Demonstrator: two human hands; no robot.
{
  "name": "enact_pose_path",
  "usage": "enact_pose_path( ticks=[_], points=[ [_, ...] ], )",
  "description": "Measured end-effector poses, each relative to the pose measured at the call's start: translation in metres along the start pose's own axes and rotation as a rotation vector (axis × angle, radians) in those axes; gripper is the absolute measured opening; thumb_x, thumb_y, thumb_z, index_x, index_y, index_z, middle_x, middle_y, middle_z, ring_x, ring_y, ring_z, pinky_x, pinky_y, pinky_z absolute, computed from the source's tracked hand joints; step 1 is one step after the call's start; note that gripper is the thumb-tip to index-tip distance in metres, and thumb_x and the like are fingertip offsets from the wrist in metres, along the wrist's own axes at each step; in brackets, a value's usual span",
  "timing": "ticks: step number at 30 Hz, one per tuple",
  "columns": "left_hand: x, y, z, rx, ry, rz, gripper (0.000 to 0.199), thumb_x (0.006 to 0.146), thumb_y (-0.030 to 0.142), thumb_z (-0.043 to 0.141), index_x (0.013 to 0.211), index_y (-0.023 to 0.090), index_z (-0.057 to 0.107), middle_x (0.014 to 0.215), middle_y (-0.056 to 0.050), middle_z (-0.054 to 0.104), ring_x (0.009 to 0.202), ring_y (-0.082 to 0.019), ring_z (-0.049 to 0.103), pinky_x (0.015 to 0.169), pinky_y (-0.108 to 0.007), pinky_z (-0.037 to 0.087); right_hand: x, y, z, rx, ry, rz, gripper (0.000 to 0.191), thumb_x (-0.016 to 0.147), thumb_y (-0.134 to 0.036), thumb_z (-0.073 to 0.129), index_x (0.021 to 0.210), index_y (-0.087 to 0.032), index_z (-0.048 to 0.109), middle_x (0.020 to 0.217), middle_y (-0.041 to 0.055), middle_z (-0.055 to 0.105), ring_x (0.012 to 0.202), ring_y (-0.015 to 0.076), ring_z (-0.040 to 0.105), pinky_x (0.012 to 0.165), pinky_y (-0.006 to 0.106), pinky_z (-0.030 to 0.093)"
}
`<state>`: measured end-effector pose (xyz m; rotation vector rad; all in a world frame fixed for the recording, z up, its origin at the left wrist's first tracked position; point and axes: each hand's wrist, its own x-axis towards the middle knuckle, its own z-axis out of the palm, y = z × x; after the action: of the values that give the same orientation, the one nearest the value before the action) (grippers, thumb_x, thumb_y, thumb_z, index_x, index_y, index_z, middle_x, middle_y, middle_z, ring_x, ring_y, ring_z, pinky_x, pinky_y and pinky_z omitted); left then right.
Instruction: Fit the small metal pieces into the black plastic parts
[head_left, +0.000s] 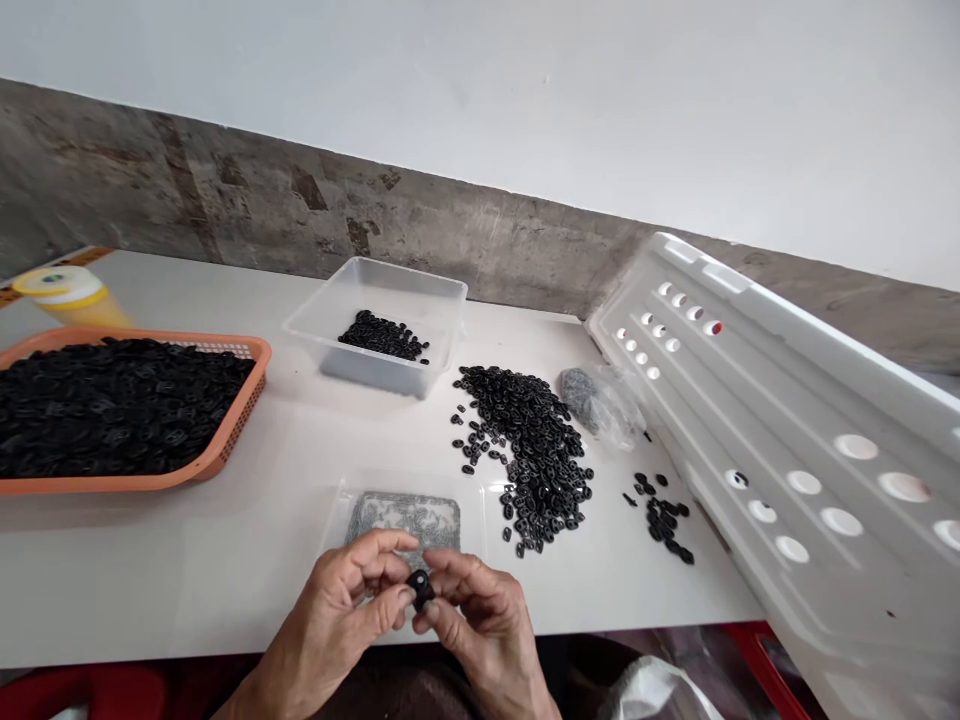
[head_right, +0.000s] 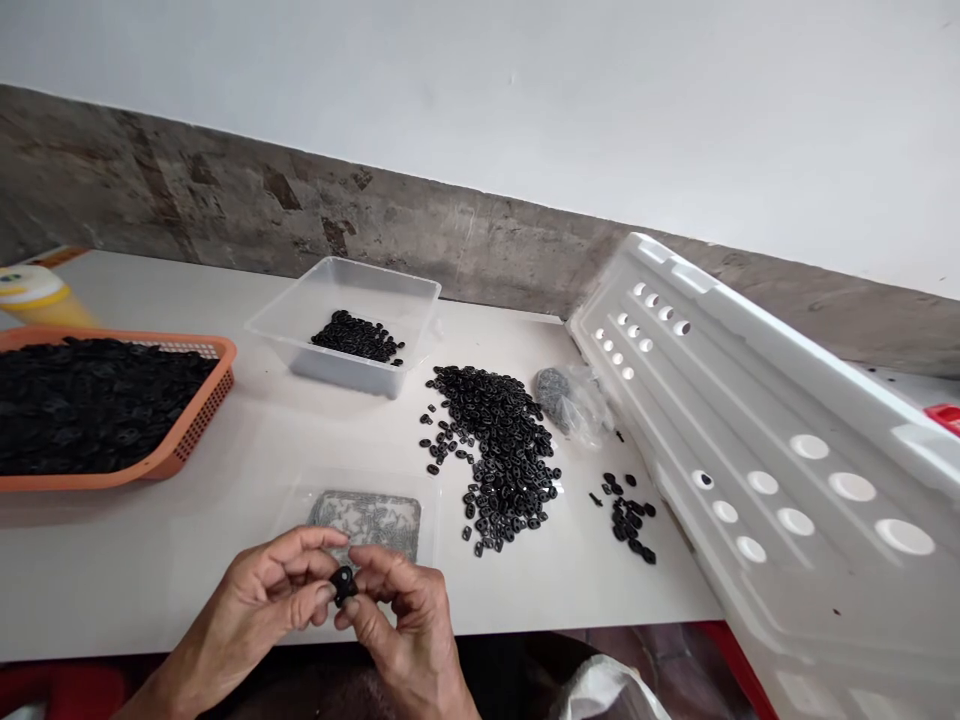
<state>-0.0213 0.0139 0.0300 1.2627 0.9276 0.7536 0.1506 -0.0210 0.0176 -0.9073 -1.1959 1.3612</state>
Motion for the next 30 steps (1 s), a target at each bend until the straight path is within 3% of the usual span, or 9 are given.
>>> enact_pose_path(
  ticks=[4,7,9,12,20,30],
  points=[
    [0.001,-0.001,-0.001,-0.028,-0.013,-0.013,0.023,0.082,0.031,0.066,0.094,0.013,0.062,0.068,0.0,0.066,0.059,-0.003,0.057,0.057,-0.007,0.046,0.002,-0.006,-0.001,-0.048,-0.052,0.031,0.025,0.084,-0.019,0.064,0.109,-0.013,0.065,0.076,0.0038,0.065,0.068,0.004,0.062,0.07,0.011,0.05],
    [0.003,-0.004,0.0,0.006,0.039,0.131,0.012,0.08,0.024,0.067,0.084,0.013,0.07,0.066,-0.001,0.067,0.058,-0.004,0.06,0.056,-0.007,0.049,0.002,-0.007,0.001,0.117,-0.041,0.09,0.028,0.082,-0.023,0.068,0.106,-0.01,0.062,0.077,0.0043,0.065,0.068,0.0038,0.062,0.068,0.01,0.05],
    [0.003,-0.007,0.002,0.033,0.055,0.278,0.015,0.077,0.016,0.069,0.091,0.018,0.074,0.073,0.0,0.07,0.064,-0.005,0.064,0.061,-0.008,0.053,0.001,-0.005,0.002,0.217,-0.015,0.123,0.031,0.08,-0.024,0.071,0.105,-0.009,0.06,0.078,0.0044,0.064,0.068,0.004,0.062,0.068,0.01,0.051],
    [0.003,-0.012,0.005,0.058,0.063,0.428,0.039,0.074,0.005,0.07,0.104,0.029,0.073,0.082,0.003,0.072,0.07,-0.005,0.067,0.068,-0.009,0.056,0.0,0.0,0.004,0.274,0.017,0.139,0.032,0.079,-0.024,0.073,0.104,-0.008,0.059,0.08,0.0049,0.064,0.07,0.0041,0.063,0.07,0.011,0.051],
    [0.003,-0.014,0.006,0.174,0.13,0.588,0.049,0.075,0.003,0.069,0.111,0.036,0.069,0.097,0.003,0.073,0.085,-0.008,0.07,0.075,-0.009,0.057,-0.001,0.003,0.008,0.299,0.002,0.059,0.027,0.082,-0.02,0.069,0.105,-0.013,0.058,0.08,0.0019,0.062,0.072,0.0038,0.064,0.071,0.01,0.053],
    [0.0,-0.014,0.002,0.382,0.124,0.742,0.053,0.077,0.005,0.067,0.122,0.032,0.06,0.102,0.0,0.071,0.09,-0.009,0.069,0.08,-0.011,0.056,-0.004,0.004,0.009,0.291,-0.029,0.055,0.024,0.086,-0.022,0.065,0.109,-0.015,0.058,0.085,0.0038,0.063,0.076,0.0056,0.066,0.074,0.011,0.054]
  ],
)
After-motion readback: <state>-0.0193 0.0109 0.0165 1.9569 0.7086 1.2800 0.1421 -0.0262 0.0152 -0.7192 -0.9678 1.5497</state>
